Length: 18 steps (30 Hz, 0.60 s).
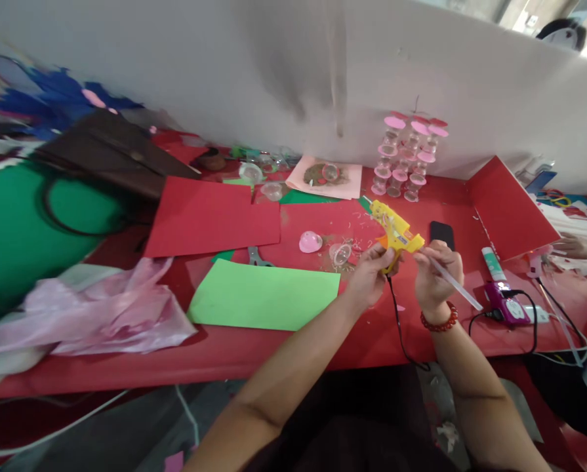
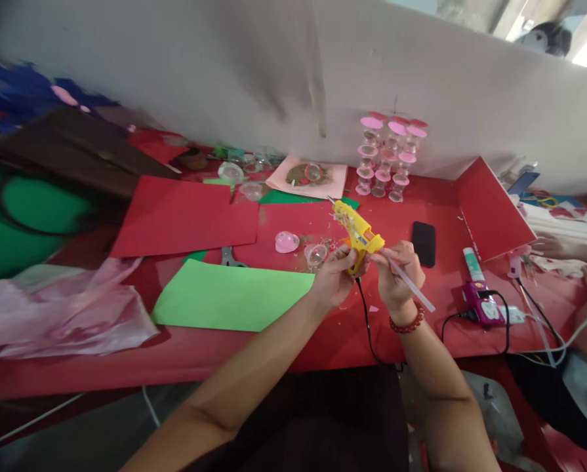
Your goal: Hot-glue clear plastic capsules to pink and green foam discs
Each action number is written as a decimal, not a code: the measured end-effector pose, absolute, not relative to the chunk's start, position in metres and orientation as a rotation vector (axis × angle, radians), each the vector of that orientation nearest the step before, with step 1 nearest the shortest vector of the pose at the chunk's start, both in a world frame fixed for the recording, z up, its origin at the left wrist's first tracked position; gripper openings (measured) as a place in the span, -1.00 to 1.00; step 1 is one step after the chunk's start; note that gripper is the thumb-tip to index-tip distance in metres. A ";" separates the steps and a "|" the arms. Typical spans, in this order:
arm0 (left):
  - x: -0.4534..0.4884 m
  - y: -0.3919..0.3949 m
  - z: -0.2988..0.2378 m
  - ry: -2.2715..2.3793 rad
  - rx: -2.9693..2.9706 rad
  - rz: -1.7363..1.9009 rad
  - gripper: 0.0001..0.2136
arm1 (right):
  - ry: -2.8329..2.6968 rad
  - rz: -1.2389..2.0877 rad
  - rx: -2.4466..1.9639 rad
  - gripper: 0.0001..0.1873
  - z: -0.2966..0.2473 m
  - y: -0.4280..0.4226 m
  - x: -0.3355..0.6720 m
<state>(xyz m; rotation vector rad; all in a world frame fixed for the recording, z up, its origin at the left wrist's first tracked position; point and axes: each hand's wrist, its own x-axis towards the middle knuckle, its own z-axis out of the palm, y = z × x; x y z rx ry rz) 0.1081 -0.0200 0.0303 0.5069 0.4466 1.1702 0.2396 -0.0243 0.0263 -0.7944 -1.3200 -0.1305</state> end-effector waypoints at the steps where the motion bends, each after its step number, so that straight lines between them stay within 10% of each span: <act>1: 0.107 -0.019 0.031 0.448 0.501 1.164 -0.70 | -1.274 -0.021 -0.824 -0.70 0.027 -0.023 0.237; 8: 0.109 -0.013 0.036 0.517 0.394 1.025 -0.83 | -1.095 1.210 -0.975 -0.53 0.025 -0.016 0.222; 18: 0.119 -0.018 0.022 0.830 0.606 1.189 -0.77 | -0.892 1.191 -0.932 -0.51 0.037 -0.003 0.232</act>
